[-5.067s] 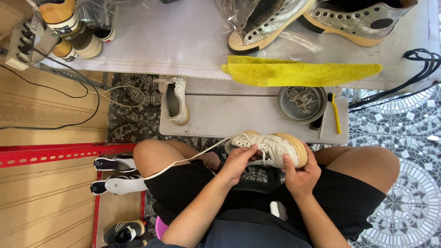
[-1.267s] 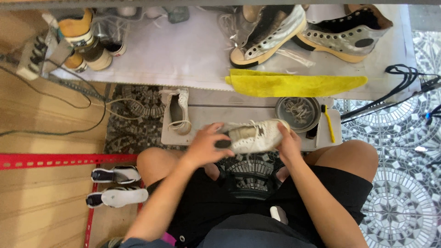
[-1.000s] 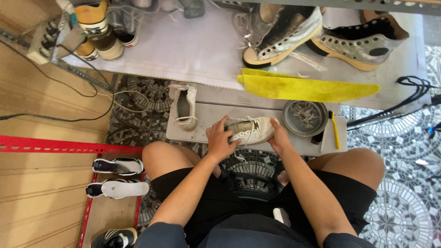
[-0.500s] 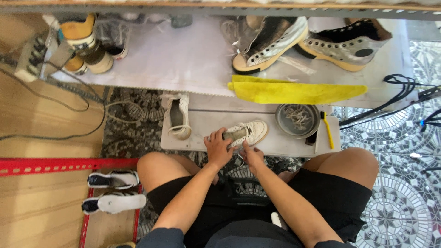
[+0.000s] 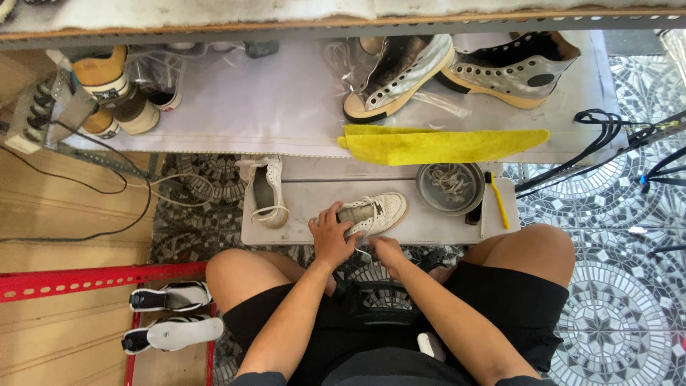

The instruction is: The person sits on a low stool and laces a white sneaker by hand. They thread the laces through the eyelets, pull them tight, and tie a knot to secure the shoe.

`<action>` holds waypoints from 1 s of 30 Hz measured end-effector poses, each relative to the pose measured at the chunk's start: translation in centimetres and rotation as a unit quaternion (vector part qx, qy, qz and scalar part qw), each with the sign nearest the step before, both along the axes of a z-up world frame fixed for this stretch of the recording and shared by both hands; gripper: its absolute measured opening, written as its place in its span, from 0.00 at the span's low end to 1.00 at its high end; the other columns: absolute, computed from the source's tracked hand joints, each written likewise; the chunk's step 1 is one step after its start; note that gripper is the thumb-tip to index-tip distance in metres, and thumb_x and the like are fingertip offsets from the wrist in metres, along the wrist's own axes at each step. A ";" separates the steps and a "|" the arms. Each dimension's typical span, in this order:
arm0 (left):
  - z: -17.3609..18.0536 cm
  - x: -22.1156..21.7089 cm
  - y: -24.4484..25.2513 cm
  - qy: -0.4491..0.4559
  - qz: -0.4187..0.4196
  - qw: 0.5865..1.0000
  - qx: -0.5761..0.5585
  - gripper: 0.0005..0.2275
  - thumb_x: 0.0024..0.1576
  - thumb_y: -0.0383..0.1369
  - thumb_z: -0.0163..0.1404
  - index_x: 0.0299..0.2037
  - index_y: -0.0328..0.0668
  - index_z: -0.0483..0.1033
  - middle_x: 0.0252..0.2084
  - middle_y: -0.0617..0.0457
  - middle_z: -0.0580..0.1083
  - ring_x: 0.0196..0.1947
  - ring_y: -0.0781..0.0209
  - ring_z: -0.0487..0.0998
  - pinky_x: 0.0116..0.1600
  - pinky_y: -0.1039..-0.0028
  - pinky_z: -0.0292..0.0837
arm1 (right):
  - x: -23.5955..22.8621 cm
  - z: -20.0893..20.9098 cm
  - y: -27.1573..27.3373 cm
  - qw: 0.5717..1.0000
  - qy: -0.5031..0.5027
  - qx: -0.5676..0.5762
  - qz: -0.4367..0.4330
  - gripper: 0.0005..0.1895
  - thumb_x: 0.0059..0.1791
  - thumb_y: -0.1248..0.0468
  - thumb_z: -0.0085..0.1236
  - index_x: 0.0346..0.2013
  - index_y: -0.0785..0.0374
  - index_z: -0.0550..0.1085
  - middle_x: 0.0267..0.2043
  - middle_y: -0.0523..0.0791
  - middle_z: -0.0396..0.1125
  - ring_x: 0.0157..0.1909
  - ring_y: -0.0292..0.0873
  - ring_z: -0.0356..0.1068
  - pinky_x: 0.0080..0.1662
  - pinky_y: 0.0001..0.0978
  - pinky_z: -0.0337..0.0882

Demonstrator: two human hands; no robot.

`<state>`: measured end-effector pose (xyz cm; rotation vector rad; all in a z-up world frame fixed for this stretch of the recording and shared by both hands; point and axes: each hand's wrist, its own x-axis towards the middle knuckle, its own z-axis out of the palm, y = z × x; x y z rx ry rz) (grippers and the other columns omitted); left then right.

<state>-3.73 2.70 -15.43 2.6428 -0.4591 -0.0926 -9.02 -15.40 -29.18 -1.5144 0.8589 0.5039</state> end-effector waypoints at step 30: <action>1.0 0.7 -0.7 -0.032 -0.052 0.996 0.070 0.11 0.67 0.48 0.58 0.55 0.60 0.81 0.81 0.51 0.59 0.79 0.44 0.58 0.79 0.24 0.48 | 1.8 9.5 4.2 0.952 -0.018 -0.300 -0.052 0.15 0.53 0.41 0.68 0.37 0.44 0.88 0.38 0.40 0.82 0.51 0.53 0.83 0.49 0.46 0.79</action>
